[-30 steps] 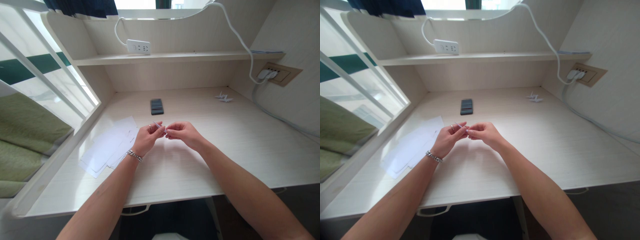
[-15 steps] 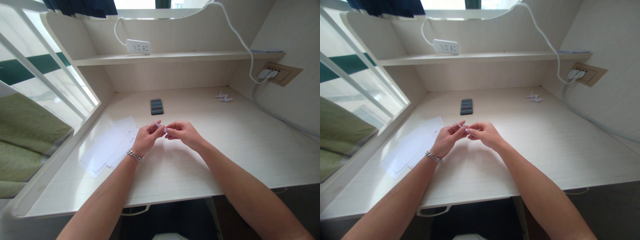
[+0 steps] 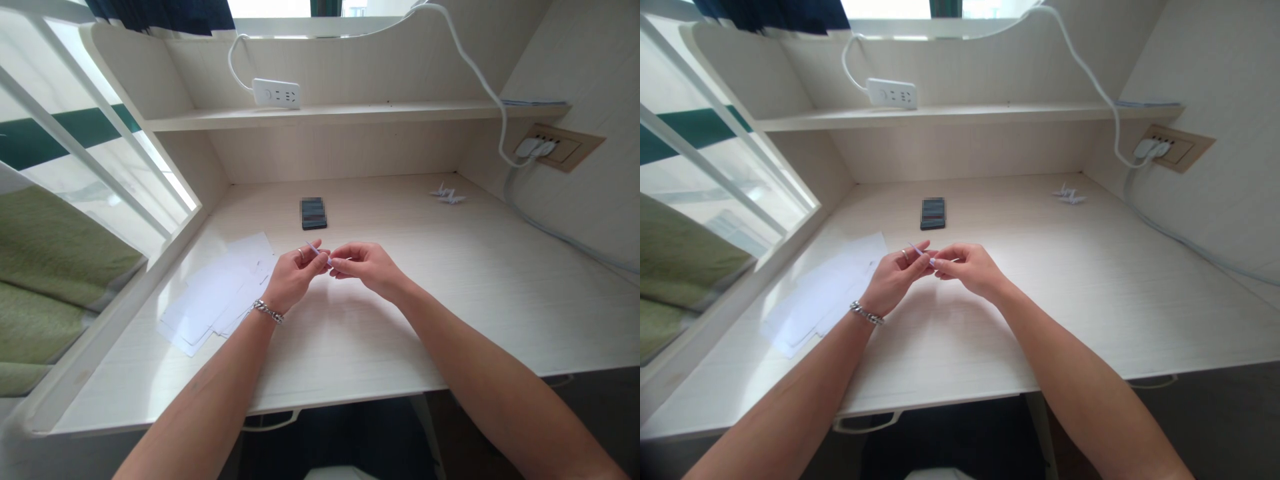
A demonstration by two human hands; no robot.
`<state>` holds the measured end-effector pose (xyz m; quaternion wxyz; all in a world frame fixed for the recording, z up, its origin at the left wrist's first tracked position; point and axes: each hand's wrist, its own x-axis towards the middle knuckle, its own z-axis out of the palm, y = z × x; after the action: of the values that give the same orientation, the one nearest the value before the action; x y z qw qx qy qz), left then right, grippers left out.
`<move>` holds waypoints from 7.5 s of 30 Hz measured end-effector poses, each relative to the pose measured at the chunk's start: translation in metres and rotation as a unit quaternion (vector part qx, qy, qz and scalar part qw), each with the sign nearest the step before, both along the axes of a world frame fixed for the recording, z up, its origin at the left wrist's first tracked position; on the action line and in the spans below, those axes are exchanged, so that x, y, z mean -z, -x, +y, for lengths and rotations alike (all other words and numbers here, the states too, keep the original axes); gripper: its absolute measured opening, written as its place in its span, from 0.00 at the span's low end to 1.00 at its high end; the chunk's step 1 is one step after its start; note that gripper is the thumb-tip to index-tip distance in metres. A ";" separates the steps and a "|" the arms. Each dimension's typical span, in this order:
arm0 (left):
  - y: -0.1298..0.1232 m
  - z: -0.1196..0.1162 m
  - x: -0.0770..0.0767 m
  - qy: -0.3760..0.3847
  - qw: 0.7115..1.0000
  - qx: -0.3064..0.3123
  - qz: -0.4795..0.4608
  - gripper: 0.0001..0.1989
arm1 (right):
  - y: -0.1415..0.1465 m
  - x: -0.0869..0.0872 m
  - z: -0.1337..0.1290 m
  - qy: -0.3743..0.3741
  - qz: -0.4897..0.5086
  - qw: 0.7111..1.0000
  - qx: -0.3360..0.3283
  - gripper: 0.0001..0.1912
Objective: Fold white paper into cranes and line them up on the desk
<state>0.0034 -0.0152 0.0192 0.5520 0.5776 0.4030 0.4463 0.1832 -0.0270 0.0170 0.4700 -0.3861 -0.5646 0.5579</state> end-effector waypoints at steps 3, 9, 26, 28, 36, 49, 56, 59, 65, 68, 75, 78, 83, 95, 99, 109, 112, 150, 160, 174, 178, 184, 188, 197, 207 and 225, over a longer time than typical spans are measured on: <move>0.000 0.000 0.000 0.000 1.000 0.005 -0.006 0.23 | 0.000 0.000 0.000 -0.002 0.001 1.000 0.003 0.18; -0.001 0.002 0.004 0.013 0.999 -0.011 -0.033 0.26 | 0.002 0.000 0.000 0.004 0.020 0.999 0.036 0.19; 0.004 0.006 0.007 -0.020 0.999 -0.022 -0.034 0.29 | 0.005 0.000 0.001 0.003 0.036 0.996 0.084 0.16; 0.004 0.006 0.008 -0.023 0.999 -0.025 -0.042 0.30 | 0.005 -0.001 0.002 0.003 0.042 0.995 0.091 0.16; 0.003 0.008 0.012 -0.060 0.996 -0.042 -0.051 0.27 | 0.005 0.000 0.003 -0.003 0.055 0.993 0.105 0.18; 0.002 0.004 0.007 -0.069 0.995 -0.046 -0.049 0.28 | 0.006 -0.001 0.001 -0.008 0.030 0.995 0.093 0.19; 0.000 0.002 0.004 -0.056 0.994 -0.044 -0.077 0.30 | 0.006 0.000 0.001 -0.013 0.021 0.996 0.086 0.20; 0.000 0.002 0.003 -0.054 0.995 -0.046 -0.075 0.31 | 0.007 0.001 0.001 -0.016 0.016 0.996 0.083 0.19; 0.000 0.001 0.002 -0.053 0.994 -0.040 -0.082 0.31 | 0.006 0.003 0.002 -0.017 0.010 0.996 0.085 0.18; 0.000 0.002 0.003 -0.053 0.994 -0.035 -0.087 0.30 | 0.005 0.005 0.003 -0.024 0.003 0.996 0.084 0.17; -0.006 0.002 0.004 -0.018 0.992 -0.050 -0.110 0.23 | 0.007 0.007 -0.001 -0.078 -0.074 0.990 0.091 0.15; -0.009 0.000 0.002 -0.005 0.991 -0.051 -0.124 0.22 | 0.007 0.006 -0.003 -0.093 -0.108 0.985 0.099 0.14; -0.010 -0.002 0.003 -0.008 0.991 -0.046 -0.125 0.19 | 0.007 0.005 -0.004 -0.112 -0.153 0.976 0.110 0.15; -0.011 -0.003 0.010 -0.129 0.970 -0.180 0.097 0.17 | 0.014 0.004 -0.009 -0.150 -0.228 0.952 0.138 0.18; -0.012 -0.006 0.009 -0.150 0.959 -0.199 0.136 0.15 | 0.017 0.005 -0.011 -0.185 -0.291 0.928 0.144 0.15; -0.018 -0.015 0.006 -0.186 0.955 -0.175 0.149 0.14 | 0.021 0.010 -0.011 -0.287 -0.431 0.831 0.205 0.14; -0.016 -0.016 0.002 -0.151 0.979 -0.102 0.090 0.17 | 0.016 0.010 -0.010 -0.288 -0.402 0.838 0.230 0.12; -0.010 -0.001 0.007 0.069 0.984 -0.001 -0.163 0.15 | 0.012 0.003 -0.007 -0.211 -0.119 0.942 0.233 0.11; -0.009 0.006 0.009 0.039 0.975 -0.118 -0.186 0.19 | 0.011 -0.003 0.000 0.018 0.042 0.990 0.135 0.14; -0.011 0.003 0.015 -0.022 0.994 -0.092 -0.063 0.18 | 0.011 -0.003 0.001 -0.001 0.095 0.981 0.170 0.20; -0.012 0.002 0.014 -0.005 0.995 -0.072 -0.065 0.17 | 0.011 0.001 0.003 -0.027 0.065 0.978 0.196 0.18; -0.011 0.001 0.017 -0.086 0.994 -0.065 -0.024 0.17 | 0.010 0.008 0.006 -0.072 0.041 0.977 0.199 0.10; -0.011 0.001 0.020 -0.121 0.988 -0.097 0.026 0.20 | 0.010 0.010 0.006 -0.084 0.017 0.977 0.196 0.11; -0.011 0.002 0.024 -0.109 0.992 -0.059 -0.016 0.20 | 0.014 0.013 0.005 -0.110 0.006 0.971 0.212 0.13; -0.012 -0.001 0.018 -0.093 0.993 -0.053 -0.052 0.17 | 0.017 0.006 -0.004 -0.166 -0.057 0.953 0.246 0.07; -0.012 -0.002 0.017 -0.086 0.995 -0.038 -0.036 0.16 | 0.014 0.008 0.000 -0.141 -0.046 0.971 0.188 0.08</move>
<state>0.0158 -0.0171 0.0025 0.4971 0.5910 0.3645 0.5204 0.1688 -0.0268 0.0091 0.5895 -0.4401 -0.5761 0.3562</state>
